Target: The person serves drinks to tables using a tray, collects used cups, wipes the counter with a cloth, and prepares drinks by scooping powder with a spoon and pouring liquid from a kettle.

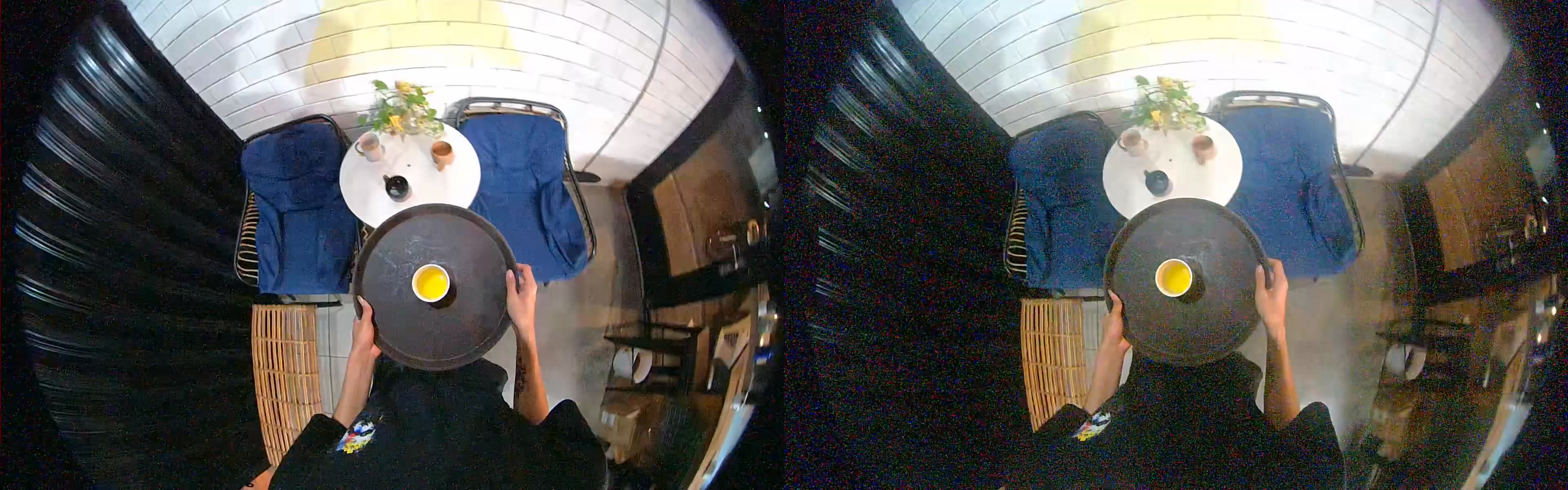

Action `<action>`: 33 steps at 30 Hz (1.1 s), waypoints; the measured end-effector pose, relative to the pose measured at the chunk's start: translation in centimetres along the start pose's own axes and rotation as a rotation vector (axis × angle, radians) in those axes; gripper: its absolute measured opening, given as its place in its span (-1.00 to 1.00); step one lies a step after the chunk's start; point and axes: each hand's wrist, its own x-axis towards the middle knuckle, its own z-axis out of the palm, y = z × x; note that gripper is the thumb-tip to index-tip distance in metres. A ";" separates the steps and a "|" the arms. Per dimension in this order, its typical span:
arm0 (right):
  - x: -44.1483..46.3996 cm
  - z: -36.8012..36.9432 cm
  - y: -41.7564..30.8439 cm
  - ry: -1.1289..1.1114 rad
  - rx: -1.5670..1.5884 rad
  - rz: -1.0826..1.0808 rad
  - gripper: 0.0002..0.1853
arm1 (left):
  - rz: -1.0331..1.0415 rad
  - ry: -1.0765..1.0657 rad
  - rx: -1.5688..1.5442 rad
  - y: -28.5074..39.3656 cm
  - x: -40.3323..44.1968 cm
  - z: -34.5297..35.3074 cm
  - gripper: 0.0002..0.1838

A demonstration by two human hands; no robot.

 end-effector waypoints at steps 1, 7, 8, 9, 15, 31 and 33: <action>1.5 1.0 0.3 -0.019 -0.002 -0.003 -0.84 | 0.018 0.023 -0.014 0.4 1.0 0.0 -0.27; 11.3 6.6 3.2 -0.147 0.068 0.019 -0.67 | 0.075 0.027 -0.104 4.1 9.7 -0.3 -0.28; 13.5 7.5 5.8 -0.150 0.217 0.192 -0.58 | 0.061 0.047 -0.105 5.0 11.3 -0.5 -0.29; 15.2 8.6 7.4 -0.146 0.367 0.367 -0.50 | 0.047 0.049 -0.095 5.9 12.6 -0.8 -0.29; 25.2 14.6 12.4 -0.067 0.192 0.378 -0.56 | 0.045 0.090 0.019 14.7 19.5 0.4 -0.34; 39.7 26.6 16.6 0.083 -0.762 0.275 0.05 | -0.002 0.317 -0.056 23.2 26.4 -5.6 -0.29; 40.0 27.2 16.0 0.064 -0.804 0.305 0.02 | 0.014 0.329 -0.104 23.5 26.0 -5.7 -0.25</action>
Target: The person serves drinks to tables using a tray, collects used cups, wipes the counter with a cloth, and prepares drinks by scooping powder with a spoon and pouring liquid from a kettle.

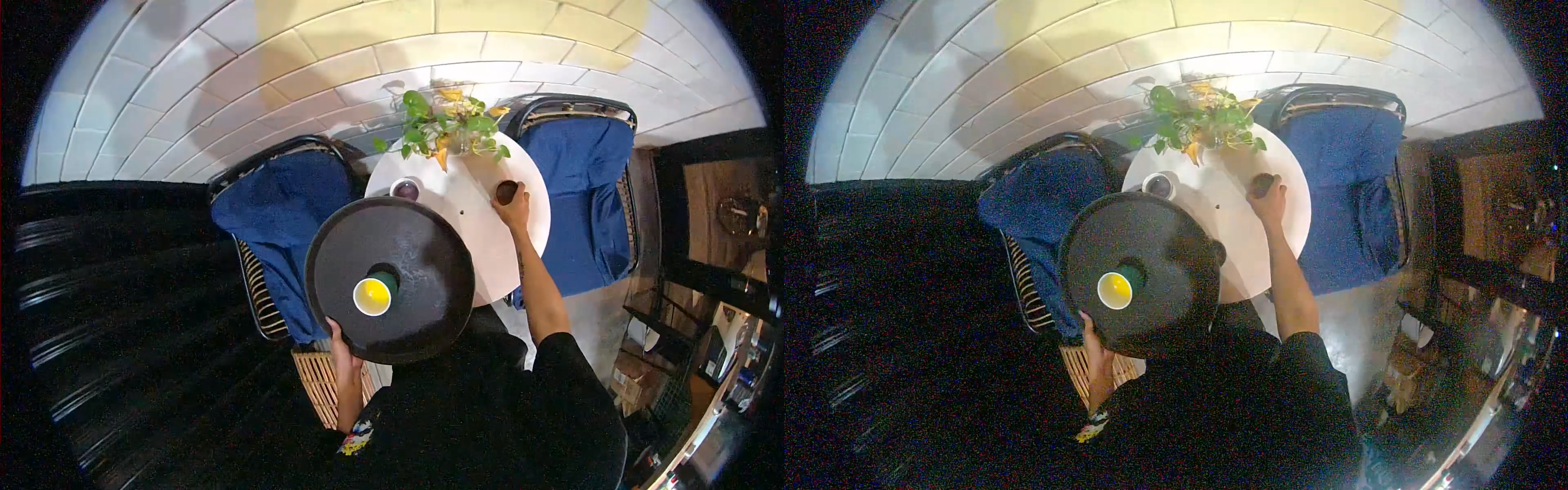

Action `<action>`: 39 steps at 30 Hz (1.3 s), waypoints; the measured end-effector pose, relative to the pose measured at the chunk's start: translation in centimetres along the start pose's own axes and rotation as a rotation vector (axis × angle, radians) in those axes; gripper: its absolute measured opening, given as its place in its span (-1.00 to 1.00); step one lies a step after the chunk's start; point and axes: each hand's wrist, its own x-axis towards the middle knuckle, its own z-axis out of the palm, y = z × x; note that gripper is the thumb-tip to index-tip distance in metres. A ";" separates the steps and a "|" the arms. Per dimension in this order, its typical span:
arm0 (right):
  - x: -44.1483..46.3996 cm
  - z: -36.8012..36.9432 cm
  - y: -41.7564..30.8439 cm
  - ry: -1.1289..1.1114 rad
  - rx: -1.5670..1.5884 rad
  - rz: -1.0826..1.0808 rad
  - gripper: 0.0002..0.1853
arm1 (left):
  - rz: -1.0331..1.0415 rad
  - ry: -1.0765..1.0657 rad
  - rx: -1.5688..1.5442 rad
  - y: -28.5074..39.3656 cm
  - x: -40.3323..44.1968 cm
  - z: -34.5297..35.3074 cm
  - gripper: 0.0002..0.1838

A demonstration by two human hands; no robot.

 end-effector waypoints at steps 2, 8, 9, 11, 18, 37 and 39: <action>0.1 0.5 -0.6 -0.023 -0.049 0.008 -0.02 | 0.012 0.033 -0.010 0.2 -0.3 -0.5 -0.23; -3.1 2.5 -3.2 -0.109 0.008 -0.217 -0.07 | 0.051 0.186 0.023 0.2 -2.7 -0.4 -0.15; -3.5 3.1 -3.3 -0.133 0.008 -0.263 -0.07 | 0.028 0.215 0.002 0.3 -3.2 0.6 -0.14; -4.1 3.6 -4.5 -0.188 -0.007 -0.262 -0.07 | 0.061 0.211 0.075 0.8 -5.7 2.8 -0.10; -4.9 2.1 -6.0 -0.332 -0.027 -0.331 0.11 | 0.060 0.232 -0.013 -3.0 -4.1 -0.6 -0.09; -17.6 -13.0 -8.7 -0.503 0.285 -0.762 -0.10 | 0.006 -0.067 0.053 -10.1 -2.5 9.5 -0.29; -17.6 -13.2 -8.1 -0.440 0.295 -0.743 -0.16 | -0.022 0.044 0.086 -10.4 -3.1 10.5 -0.27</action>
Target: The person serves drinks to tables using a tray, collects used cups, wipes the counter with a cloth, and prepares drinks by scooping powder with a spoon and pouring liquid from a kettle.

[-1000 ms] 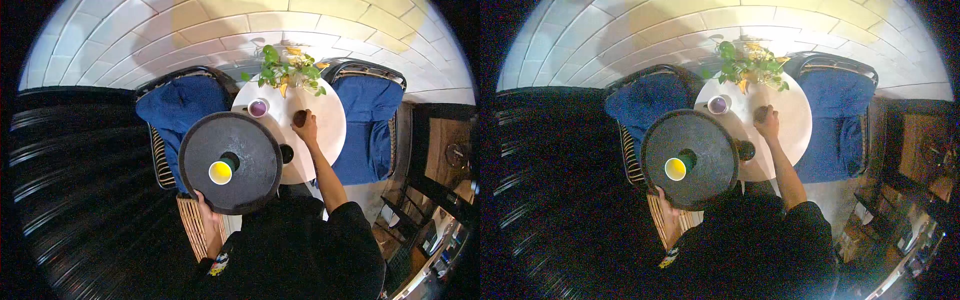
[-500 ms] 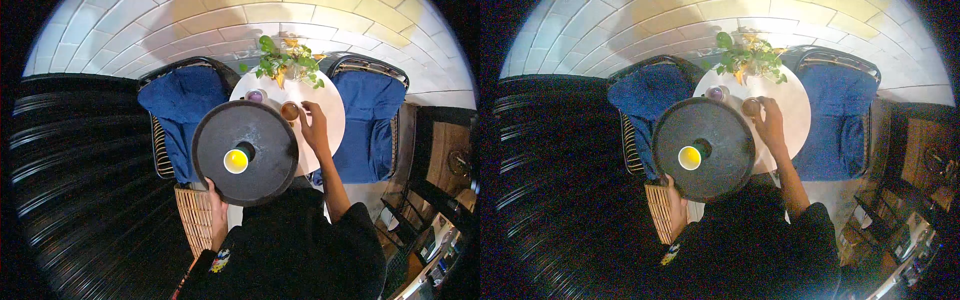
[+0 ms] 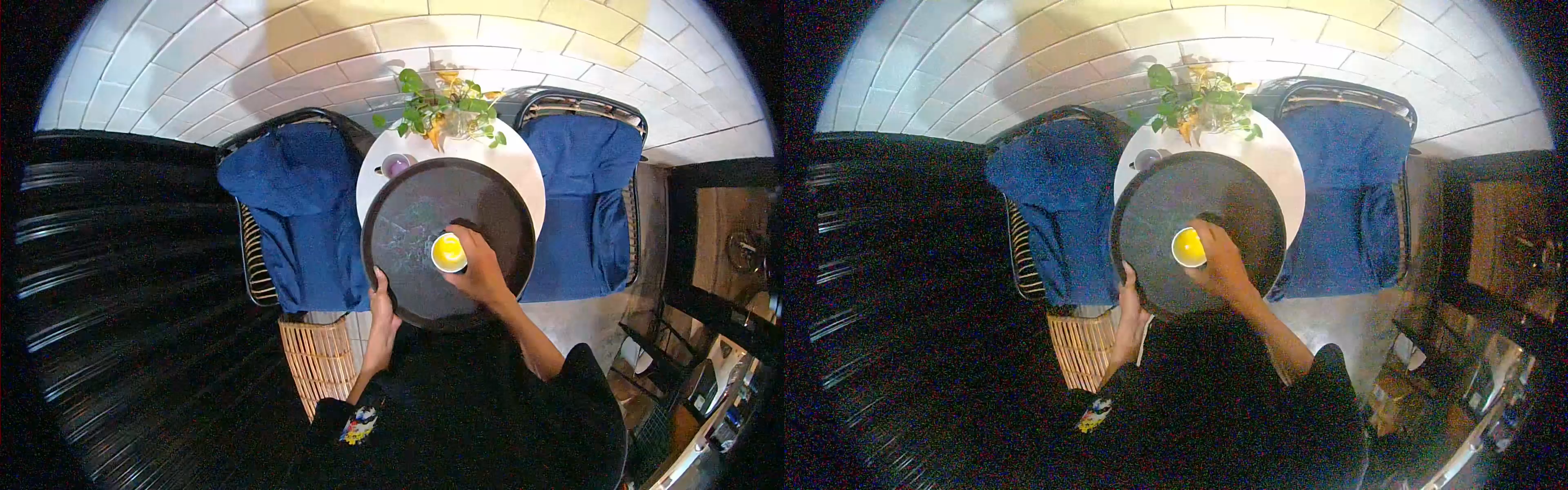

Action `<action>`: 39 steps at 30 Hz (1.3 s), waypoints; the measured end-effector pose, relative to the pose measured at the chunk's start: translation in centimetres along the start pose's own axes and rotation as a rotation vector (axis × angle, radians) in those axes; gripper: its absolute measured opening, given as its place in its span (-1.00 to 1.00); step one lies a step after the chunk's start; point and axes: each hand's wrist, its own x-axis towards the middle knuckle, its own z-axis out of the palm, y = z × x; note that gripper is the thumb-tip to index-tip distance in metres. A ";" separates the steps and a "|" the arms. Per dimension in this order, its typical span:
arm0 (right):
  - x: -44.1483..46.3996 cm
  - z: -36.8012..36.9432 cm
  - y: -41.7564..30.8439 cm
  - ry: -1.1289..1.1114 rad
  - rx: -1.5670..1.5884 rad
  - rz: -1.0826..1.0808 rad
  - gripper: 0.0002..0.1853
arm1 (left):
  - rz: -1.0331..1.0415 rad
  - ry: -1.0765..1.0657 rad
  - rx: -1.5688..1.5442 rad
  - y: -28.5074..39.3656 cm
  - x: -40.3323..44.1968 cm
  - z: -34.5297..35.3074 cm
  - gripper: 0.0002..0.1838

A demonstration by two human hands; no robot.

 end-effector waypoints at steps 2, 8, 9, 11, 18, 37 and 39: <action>-0.1 -0.7 0.4 0.070 -0.018 0.005 -0.22 | -0.007 0.014 0.012 0.6 -1.1 0.8 -0.26; 0.9 -7.3 0.5 0.295 -0.018 0.026 -0.32 | -0.005 0.017 -0.039 0.8 -0.6 -3.3 -0.27; 1.1 -8.2 1.5 0.356 -0.055 0.017 -0.32 | 0.002 0.009 -0.052 1.1 -0.8 -3.9 -0.28; 2.2 -9.9 2.1 0.447 -0.159 0.021 -0.36 | 0.034 0.000 -0.043 1.7 -1.4 -4.9 -0.30; 5.3 -6.3 13.8 0.526 -0.138 0.244 -0.34 | 0.027 0.041 -0.129 0.7 -0.9 -10.3 -0.23; 5.7 -0.6 17.9 0.692 -0.424 0.113 -0.31 | 0.075 0.273 -0.200 0.3 -5.1 -9.4 -0.22; 4.6 0.0 16.5 0.672 -0.481 0.085 -0.56 | 0.133 0.219 -0.158 0.2 -5.1 -9.3 -0.11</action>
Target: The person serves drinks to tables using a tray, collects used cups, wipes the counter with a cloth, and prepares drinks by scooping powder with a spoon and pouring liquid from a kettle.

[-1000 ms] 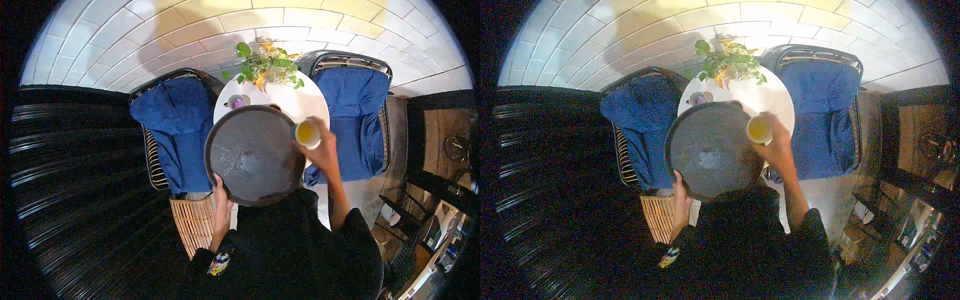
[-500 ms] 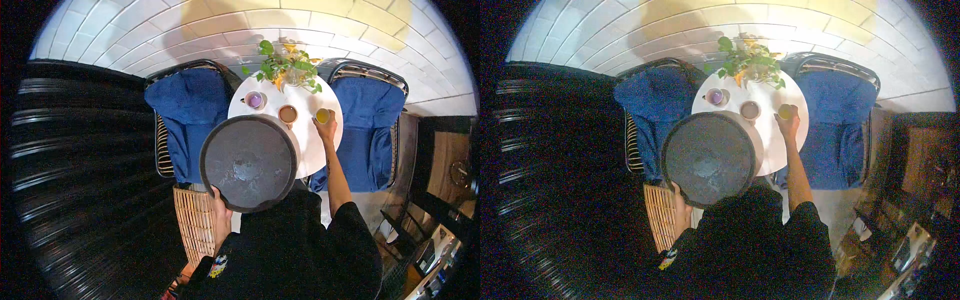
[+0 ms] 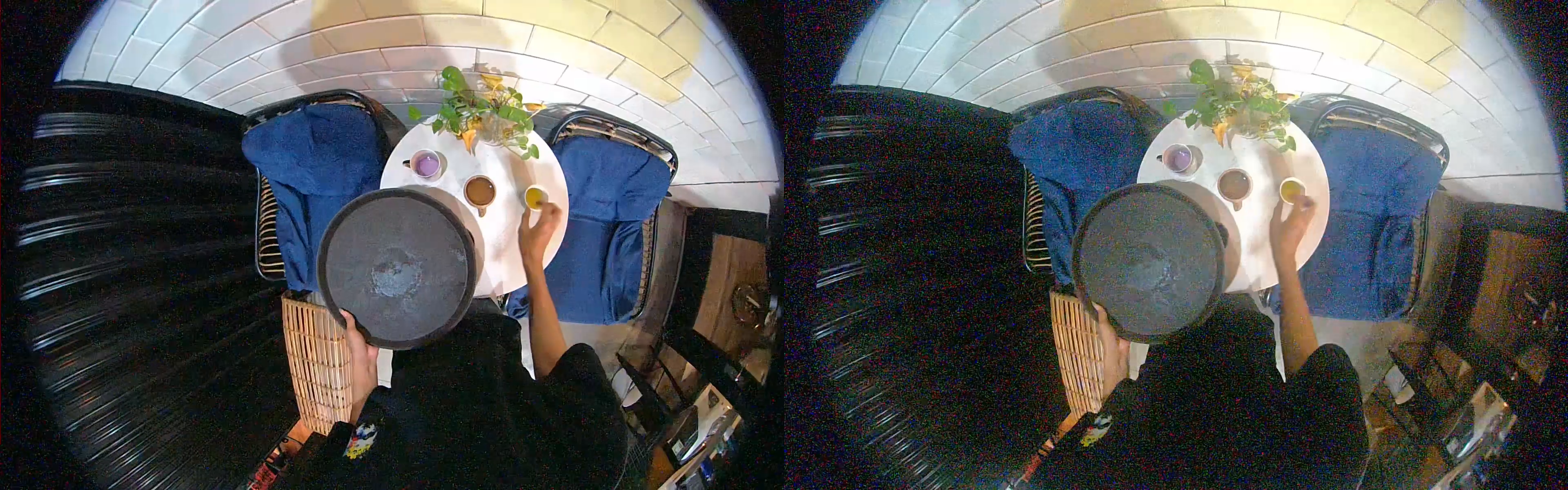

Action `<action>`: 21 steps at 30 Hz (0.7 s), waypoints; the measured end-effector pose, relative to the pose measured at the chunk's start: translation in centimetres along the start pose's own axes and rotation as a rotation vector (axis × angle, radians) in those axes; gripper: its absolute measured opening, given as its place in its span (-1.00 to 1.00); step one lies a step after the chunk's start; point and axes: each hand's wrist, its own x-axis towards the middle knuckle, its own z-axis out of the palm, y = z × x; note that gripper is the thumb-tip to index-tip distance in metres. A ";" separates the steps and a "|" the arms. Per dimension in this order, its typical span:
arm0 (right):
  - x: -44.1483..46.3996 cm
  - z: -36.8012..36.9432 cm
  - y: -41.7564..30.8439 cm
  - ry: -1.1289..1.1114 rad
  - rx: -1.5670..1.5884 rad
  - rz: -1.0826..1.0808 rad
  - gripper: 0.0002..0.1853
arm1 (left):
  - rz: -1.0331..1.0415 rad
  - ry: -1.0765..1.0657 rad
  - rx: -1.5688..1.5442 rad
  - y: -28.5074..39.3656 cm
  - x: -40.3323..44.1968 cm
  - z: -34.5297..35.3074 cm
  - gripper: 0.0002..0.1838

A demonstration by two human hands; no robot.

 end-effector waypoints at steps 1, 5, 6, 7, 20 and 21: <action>-1.3 0.3 0.0 -0.165 0.153 0.090 -0.64 | -0.005 -0.001 0.003 -0.1 0.2 -0.1 -0.11; -5.6 3.8 -1.2 -0.616 0.648 0.541 -0.68 | -0.040 -0.027 -0.009 0.0 0.6 0.0 -0.11; -6.2 4.2 -2.0 -0.638 0.806 0.689 -0.66 | -0.063 -0.013 -0.015 0.1 0.6 0.2 -0.11; -6.3 5.0 -1.9 -0.691 0.861 0.756 -0.64 | -0.060 -0.013 -0.013 0.2 0.7 -0.1 -0.11; -5.6 8.1 -1.1 -0.651 1.120 0.828 -0.76 | 0.031 0.051 0.084 3.2 -2.8 -0.1 -0.08; -5.4 7.5 -0.9 -0.666 1.080 0.825 -0.76 | 0.027 0.061 0.086 3.2 -2.4 -0.4 -0.08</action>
